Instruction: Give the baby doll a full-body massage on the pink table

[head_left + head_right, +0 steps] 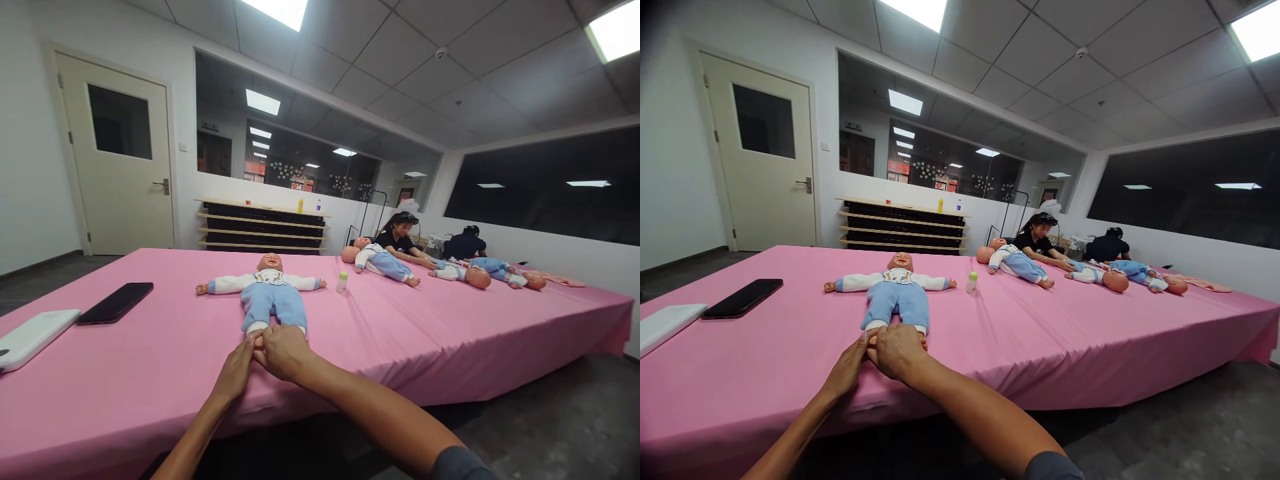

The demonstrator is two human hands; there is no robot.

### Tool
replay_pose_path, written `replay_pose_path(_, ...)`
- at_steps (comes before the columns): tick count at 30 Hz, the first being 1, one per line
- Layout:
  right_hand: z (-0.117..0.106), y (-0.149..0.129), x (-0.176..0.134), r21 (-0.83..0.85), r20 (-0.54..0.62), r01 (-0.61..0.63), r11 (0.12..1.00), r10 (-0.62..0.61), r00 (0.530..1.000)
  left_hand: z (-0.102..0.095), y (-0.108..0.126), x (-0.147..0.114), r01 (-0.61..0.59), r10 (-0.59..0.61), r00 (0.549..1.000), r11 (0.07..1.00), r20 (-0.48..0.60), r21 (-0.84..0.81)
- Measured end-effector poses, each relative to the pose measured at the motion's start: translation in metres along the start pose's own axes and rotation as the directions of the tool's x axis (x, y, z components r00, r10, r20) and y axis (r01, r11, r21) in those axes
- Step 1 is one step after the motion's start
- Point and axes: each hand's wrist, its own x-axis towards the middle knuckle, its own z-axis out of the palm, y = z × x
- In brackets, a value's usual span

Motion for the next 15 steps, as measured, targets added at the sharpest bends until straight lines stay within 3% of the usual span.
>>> replay_pose_path(8, 0.0022, 0.0013, 0.0062, -0.022, 0.113, 0.035, 0.999, -0.032, 0.993, -0.0008, 0.0002, 0.0012, 0.013, -0.013, 1.000, 1.000, 0.000, 0.028)
replay_pose_path(15, 0.0041, 0.0016, 0.0085, 0.016, 0.116, 0.062, 0.998, -0.064, 0.991, -0.0002, 0.0063, -0.0020, -0.005, 0.016, 0.995, 0.993, -0.096, 0.116)
